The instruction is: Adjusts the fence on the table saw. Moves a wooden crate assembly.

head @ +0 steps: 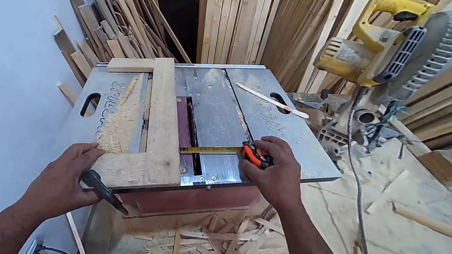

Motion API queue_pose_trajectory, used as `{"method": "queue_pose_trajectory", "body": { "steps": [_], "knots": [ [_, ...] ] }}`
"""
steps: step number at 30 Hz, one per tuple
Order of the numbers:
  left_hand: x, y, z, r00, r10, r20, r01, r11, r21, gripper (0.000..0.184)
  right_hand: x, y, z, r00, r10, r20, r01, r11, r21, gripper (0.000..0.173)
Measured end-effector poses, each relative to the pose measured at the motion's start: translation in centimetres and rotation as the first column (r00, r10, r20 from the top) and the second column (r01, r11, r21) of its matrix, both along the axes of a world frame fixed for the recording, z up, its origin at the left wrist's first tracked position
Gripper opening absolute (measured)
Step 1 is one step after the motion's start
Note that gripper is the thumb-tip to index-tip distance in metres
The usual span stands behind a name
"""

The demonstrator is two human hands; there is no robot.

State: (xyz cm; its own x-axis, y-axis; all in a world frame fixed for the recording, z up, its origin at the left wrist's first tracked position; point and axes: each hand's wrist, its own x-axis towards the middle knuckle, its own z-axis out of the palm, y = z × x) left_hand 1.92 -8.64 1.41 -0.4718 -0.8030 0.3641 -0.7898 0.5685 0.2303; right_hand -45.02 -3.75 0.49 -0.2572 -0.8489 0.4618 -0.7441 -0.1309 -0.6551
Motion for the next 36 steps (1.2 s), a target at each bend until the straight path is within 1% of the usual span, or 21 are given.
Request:
{"method": "queue_pose_trajectory", "body": {
  "steps": [19, 26, 36],
  "knots": [
    [-0.07, -0.15, -0.2, 1.0, -0.008, 0.015, 0.009, 0.999, -0.039, 0.086, 0.07, 0.02, -0.08, 1.0, -0.011, 0.008, 0.011, 1.0, -0.004, 0.047],
    [-0.01, -0.21, -0.21, 1.0, 0.001, 0.03, 0.0, 1.0, -0.018, 0.088, 0.04, 0.09, -0.04, 1.0, -0.001, 0.022, 0.001, 1.0, 0.001, 0.046],
    [0.2, -0.36, -0.53, 1.0, 0.003, 0.025, -0.002, 0.999, -0.043, 0.088, 0.18, 0.06, 0.15, 1.0, 0.001, -0.004, -0.001, 1.0, -0.003, 0.043]
  ]
}}
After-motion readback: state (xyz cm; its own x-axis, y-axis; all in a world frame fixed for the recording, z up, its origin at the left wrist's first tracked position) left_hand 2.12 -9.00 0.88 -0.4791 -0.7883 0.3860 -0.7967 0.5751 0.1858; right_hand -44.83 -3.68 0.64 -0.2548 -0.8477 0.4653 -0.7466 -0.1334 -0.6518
